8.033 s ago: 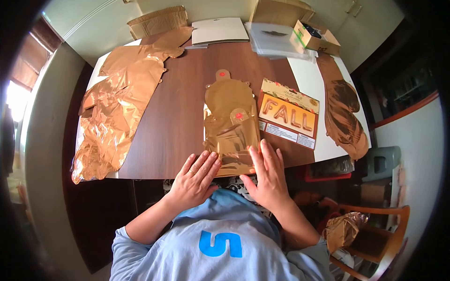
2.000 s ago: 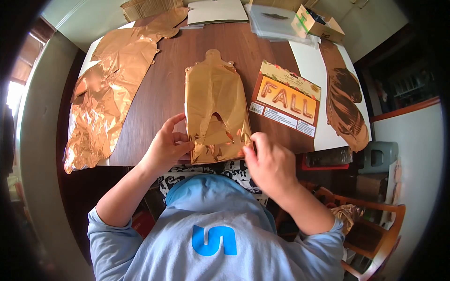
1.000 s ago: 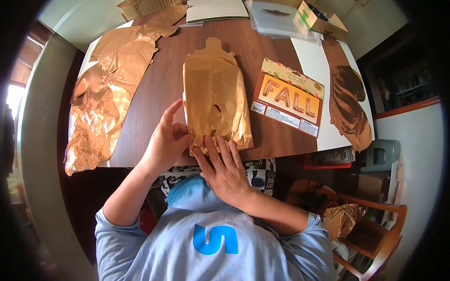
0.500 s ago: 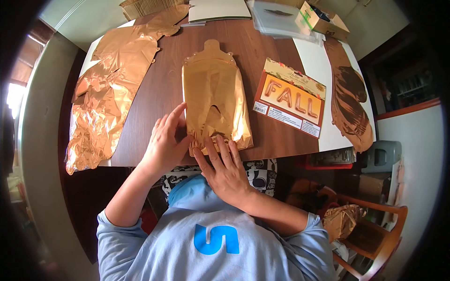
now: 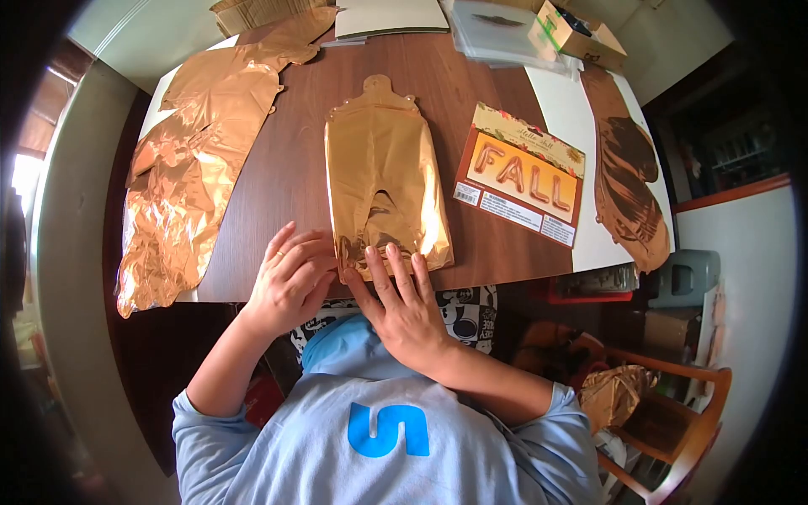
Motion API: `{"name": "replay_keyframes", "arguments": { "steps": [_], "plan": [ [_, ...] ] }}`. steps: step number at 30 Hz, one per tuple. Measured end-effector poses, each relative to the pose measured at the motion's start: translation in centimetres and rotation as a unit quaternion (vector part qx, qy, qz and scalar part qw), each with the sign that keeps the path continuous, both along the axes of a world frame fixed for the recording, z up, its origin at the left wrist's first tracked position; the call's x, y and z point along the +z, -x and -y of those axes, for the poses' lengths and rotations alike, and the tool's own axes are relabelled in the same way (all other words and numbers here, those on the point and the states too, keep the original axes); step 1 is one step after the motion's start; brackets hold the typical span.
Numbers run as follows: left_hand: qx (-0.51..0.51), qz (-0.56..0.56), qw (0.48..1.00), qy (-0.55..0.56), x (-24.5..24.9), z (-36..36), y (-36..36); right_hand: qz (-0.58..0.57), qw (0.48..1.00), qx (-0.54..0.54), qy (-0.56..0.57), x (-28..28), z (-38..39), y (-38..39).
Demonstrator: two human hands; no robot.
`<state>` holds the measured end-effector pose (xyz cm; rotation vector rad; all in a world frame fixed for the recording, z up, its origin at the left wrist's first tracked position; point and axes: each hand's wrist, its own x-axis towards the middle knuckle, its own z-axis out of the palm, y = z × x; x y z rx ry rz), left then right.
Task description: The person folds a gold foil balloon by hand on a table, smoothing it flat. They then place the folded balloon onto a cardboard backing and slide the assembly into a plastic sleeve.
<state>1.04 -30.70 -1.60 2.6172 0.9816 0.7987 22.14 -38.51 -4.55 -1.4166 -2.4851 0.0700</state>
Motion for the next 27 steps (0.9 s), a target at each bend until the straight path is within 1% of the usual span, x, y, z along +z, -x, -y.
{"name": "replay_keyframes", "arguments": {
  "steps": [1, 6, 9, 12, 15, 19, 24, 27],
  "plan": [
    [0.024, 0.001, 1.0, -0.003, 0.0, 0.3, 0.2, 0.001, 1.0, -0.001, 0.003, 0.1, 0.0, 0.0],
    [0.034, 0.018, 0.999, 0.029, -0.3, 2.1, -0.1, 0.0, 1.0, 0.0, 0.007, 0.2, 0.0, 0.0],
    [0.038, 0.028, 0.999, -0.004, -0.2, 2.4, -0.4, 0.0, 1.0, 0.001, 0.006, 0.2, 0.0, 0.0],
    [-0.035, -0.033, 0.997, -0.064, -0.5, 2.5, -0.4, 0.001, 1.0, 0.005, 0.005, 0.0, 0.0, 0.0],
    [-0.046, -0.052, 0.996, -0.052, -1.4, 2.5, 0.3, -0.003, 1.0, 0.003, 0.002, 0.0, 0.0, -0.1],
    [-0.046, -0.077, 0.996, -0.023, -1.0, 2.8, 0.7, -0.018, 1.0, -0.007, 0.019, 0.7, 0.0, 0.0],
    [-0.048, -0.098, 0.993, -0.034, -1.4, 3.0, 1.1, -0.066, 0.995, -0.03, 0.067, 1.1, 0.1, -0.5],
    [-0.05, -0.093, 0.994, -0.029, -1.4, 2.9, 1.1, -0.061, 0.995, -0.055, 0.064, 1.2, 0.4, -0.8]
  ]
}}
